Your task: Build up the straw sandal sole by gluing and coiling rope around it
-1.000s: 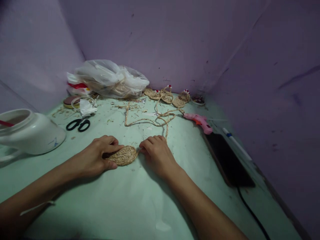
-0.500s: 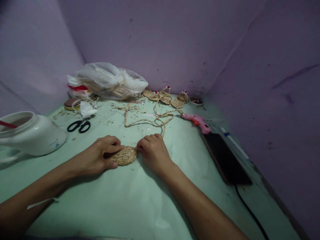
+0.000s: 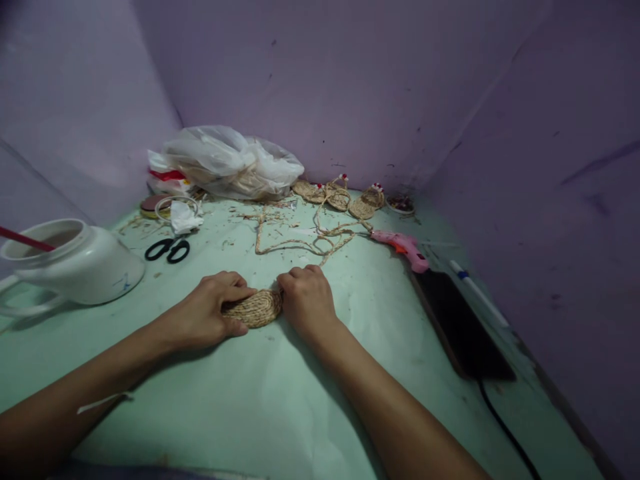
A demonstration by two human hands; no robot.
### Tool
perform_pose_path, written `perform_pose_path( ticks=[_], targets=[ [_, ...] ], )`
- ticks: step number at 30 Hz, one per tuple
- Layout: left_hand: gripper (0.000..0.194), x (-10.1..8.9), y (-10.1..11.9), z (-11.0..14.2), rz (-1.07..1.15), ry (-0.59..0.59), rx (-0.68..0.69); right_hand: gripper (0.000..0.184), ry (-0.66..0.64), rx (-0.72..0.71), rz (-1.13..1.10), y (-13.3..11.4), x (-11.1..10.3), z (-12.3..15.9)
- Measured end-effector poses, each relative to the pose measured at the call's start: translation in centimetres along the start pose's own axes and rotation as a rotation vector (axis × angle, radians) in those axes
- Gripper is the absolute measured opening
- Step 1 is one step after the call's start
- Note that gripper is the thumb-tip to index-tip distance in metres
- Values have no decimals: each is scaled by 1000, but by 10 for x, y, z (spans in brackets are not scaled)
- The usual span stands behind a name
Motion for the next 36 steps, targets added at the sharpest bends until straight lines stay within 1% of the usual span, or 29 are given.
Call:
perform_pose_path(
  ticks=[3,6,8,9,11,13,17,21,24,28,30,33,36],
  targets=[
    [42,0,1,1,25,6,2,23,23,10,-20,-1,-2,1],
    [37,0,2,1,17,-2,-3,21,120,23,-81,-2,-21,11],
    [35,1,1,1,5,-7,-17,19,171,4,-189,-6,-35,20],
    [34,1,1,1,2,-8,-24,19,162,-10,-263,-9,-39,25],
    [34,1,1,1,5,-12,-31,21,88,-28,-395,-15,-39,34],
    [34,1,1,2,15,-14,-33,22,45,-30,-439,-18,-34,40],
    [36,0,1,3,41,-2,-18,22,65,-59,-411,-20,-27,41],
    [27,2,0,2,67,34,-15,23,64,-71,-392,-22,-25,41],
    [26,3,0,1,50,83,-38,21,67,-16,-373,-22,-24,41],
    [28,5,6,3,-24,89,-6,17,19,97,-300,-24,-18,40],
    [28,5,7,5,-58,91,-4,17,-11,131,-247,-26,-16,39],
    [28,4,6,7,-52,97,13,16,-25,141,-217,-24,-20,41],
    [27,4,5,7,-11,87,41,14,71,161,-284,-12,-35,43]
  ],
)
Point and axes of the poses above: each hand's wrist, its own z-axis away from the middle knuckle, its own x-axis out of the palm, y = z × x, the point moved 7 cm from there along -z, towards the middle knuckle, and after that the axes turned 12 degrees about y, right-handed, at the moved point
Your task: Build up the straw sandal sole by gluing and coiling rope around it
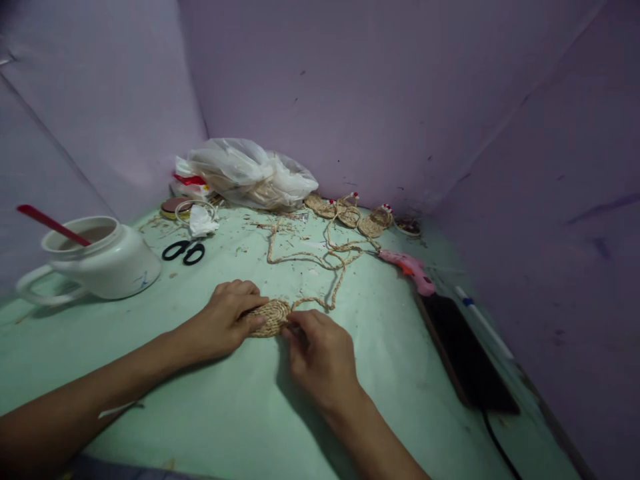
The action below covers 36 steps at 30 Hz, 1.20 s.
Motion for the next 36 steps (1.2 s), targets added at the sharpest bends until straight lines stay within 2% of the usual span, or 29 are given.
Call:
perform_pose_path(
  ticks=[3,7,9,14,22,32,36],
  targets=[
    [36,0,-2,1,28,-22,-19,11,93,73,12,15,-17,-1],
    [63,1,-1,1,34,13,-12,12,7,129,145,23,-14,-2],
    [59,3,0,1,20,29,4,15,-46,118,179,20,-8,-2],
    [46,4,2,-1,12,65,16,12,-66,127,169,17,5,-2],
    [35,4,5,-5,19,75,24,13,-129,338,71,30,17,-1],
    [39,5,3,-5,-21,61,25,11,-133,321,49,28,16,-5],
    [47,5,3,-5,-5,52,7,18,-177,296,-16,27,12,-4]
  ],
)
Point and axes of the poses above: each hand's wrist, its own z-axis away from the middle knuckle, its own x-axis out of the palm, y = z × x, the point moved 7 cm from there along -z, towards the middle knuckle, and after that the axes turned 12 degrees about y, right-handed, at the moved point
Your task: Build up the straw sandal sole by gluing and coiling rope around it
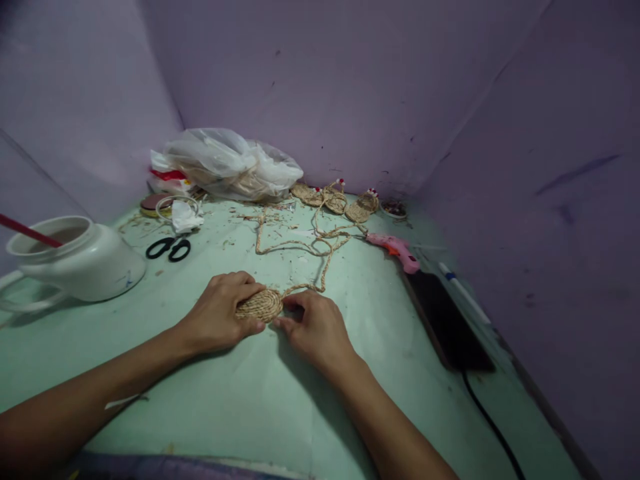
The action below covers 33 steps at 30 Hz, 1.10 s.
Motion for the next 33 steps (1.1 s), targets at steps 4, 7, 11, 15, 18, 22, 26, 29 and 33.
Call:
perform_pose_path(
  ticks=[4,7,11,15,18,22,26,29,33],
  targets=[
    [47,0,2,1,-27,10,16,15,27,-12,0,2,-2,1],
    [43,1,3,1,-38,25,31,14,47,10,12,4,2,-1],
    [34,1,5,0,-29,32,59,13,71,107,-15,9,7,-3],
    [35,2,5,0,-23,24,65,10,64,183,-32,12,8,-7],
    [39,2,4,0,-24,14,47,10,-9,187,-135,12,10,-10],
    [44,2,1,1,-20,17,26,10,-78,227,-212,16,11,-11],
    [44,3,0,1,-12,16,30,13,-43,223,-131,18,10,-13],
    [42,4,0,1,-2,12,22,10,-54,205,-68,16,12,-14],
    [40,3,1,1,-5,16,22,10,-27,191,-41,13,12,-14]
  ],
)
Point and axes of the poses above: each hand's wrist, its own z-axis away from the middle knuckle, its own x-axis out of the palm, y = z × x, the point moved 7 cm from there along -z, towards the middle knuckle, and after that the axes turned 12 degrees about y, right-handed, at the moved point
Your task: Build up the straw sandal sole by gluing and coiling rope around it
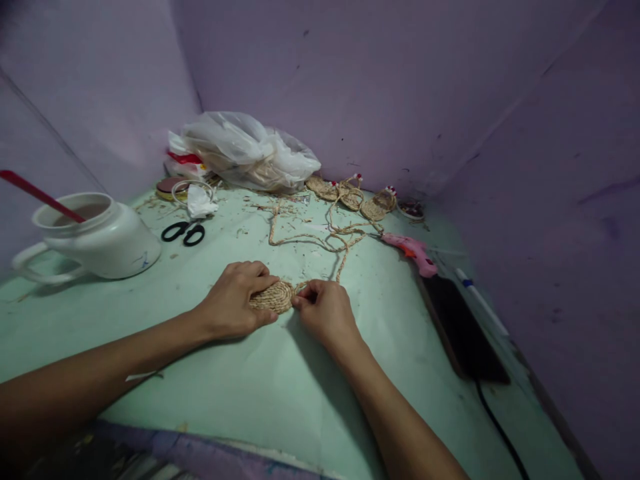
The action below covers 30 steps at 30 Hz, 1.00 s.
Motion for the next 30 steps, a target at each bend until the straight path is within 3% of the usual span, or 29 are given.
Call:
perform_pose_path(
  ticks=[5,8,11,13,15,17,25,28,30],
  targets=[
    [43,2,-1,1,-26,-32,14,13,-36,-43,-49,1,-2,3],
    [67,4,-4,0,-15,-91,27,13,-56,-43,-15,3,-9,8],
    [85,1,-7,-2,38,-147,7,10,78,-146,39,-6,-22,15],
    [79,-4,-7,-3,82,-183,14,10,132,-340,-4,-23,-23,22],
    [61,-10,-6,-4,113,-198,31,11,105,-542,-27,-38,-16,32],
    [44,-16,-6,-5,122,-171,39,13,78,-653,11,-45,-7,37],
    [15,-13,-3,-3,35,-92,56,13,156,-625,148,-49,8,38],
    [18,-13,-3,-1,-10,-91,53,15,184,-632,175,-51,8,41],
    [31,-13,-5,0,7,-94,31,14,136,-644,97,-51,6,42]
  ],
)
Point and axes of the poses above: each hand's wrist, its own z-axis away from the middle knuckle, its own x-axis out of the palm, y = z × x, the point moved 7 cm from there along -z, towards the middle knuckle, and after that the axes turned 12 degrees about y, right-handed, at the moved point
